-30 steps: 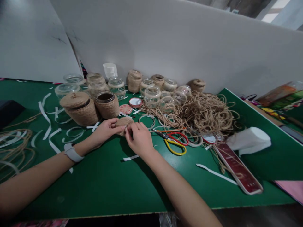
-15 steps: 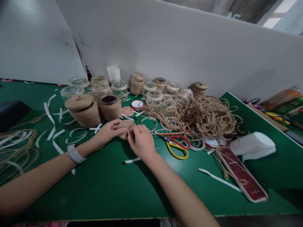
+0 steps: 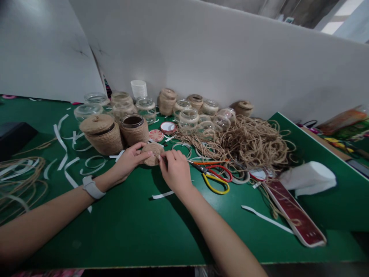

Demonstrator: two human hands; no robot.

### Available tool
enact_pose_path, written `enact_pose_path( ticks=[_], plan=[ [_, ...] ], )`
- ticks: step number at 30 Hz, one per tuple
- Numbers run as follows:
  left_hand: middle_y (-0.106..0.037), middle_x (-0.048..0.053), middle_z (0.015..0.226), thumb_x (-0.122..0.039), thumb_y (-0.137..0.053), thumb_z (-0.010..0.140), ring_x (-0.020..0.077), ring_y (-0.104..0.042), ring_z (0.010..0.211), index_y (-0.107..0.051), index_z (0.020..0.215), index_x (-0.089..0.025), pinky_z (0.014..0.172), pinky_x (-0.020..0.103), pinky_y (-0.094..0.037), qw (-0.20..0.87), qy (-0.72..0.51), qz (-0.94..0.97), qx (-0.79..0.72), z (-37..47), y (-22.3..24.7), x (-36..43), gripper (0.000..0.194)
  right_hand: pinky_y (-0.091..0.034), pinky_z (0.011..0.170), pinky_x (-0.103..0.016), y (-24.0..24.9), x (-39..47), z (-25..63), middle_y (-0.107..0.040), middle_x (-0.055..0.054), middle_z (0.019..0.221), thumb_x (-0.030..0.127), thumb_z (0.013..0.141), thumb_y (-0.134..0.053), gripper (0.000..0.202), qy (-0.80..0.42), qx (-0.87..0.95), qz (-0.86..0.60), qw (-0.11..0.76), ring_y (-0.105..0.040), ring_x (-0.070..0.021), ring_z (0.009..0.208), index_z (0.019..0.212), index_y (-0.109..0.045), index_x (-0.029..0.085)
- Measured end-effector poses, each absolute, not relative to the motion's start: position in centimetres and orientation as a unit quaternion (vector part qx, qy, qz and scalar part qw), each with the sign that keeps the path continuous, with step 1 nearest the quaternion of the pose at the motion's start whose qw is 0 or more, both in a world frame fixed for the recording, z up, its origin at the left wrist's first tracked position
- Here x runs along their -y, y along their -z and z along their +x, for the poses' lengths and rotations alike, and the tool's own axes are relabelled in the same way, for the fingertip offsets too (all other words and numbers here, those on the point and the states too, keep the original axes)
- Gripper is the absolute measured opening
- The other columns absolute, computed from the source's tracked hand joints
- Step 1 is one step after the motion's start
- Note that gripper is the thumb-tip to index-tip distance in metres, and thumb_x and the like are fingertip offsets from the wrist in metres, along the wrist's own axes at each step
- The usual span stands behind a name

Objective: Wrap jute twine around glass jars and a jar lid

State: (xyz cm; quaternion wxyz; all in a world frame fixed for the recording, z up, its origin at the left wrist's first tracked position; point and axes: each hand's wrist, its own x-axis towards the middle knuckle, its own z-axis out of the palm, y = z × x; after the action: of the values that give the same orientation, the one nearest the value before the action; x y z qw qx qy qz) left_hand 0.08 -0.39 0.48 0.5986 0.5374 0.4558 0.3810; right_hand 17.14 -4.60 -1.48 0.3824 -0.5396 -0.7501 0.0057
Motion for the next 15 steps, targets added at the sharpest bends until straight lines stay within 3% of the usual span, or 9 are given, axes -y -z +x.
enact_pose_path(
  ticks=[15],
  plan=[
    [-0.074,0.005,0.095,-0.034,-0.079,0.068,0.0184,-0.070,0.086,-0.057,0.115,-0.017,0.081,0.030,-0.053,0.645,-0.374,0.523,-0.414,0.06,-0.30,0.33,0.054,-0.044,0.069,-0.033,1.43,4.79,16.90,-0.063,-0.005,0.078,0.025,0.093,-0.050,0.013,-0.003,0.753,-0.532,0.388,-0.055,-0.0202,0.075,0.082,-0.057,0.021]
  ],
)
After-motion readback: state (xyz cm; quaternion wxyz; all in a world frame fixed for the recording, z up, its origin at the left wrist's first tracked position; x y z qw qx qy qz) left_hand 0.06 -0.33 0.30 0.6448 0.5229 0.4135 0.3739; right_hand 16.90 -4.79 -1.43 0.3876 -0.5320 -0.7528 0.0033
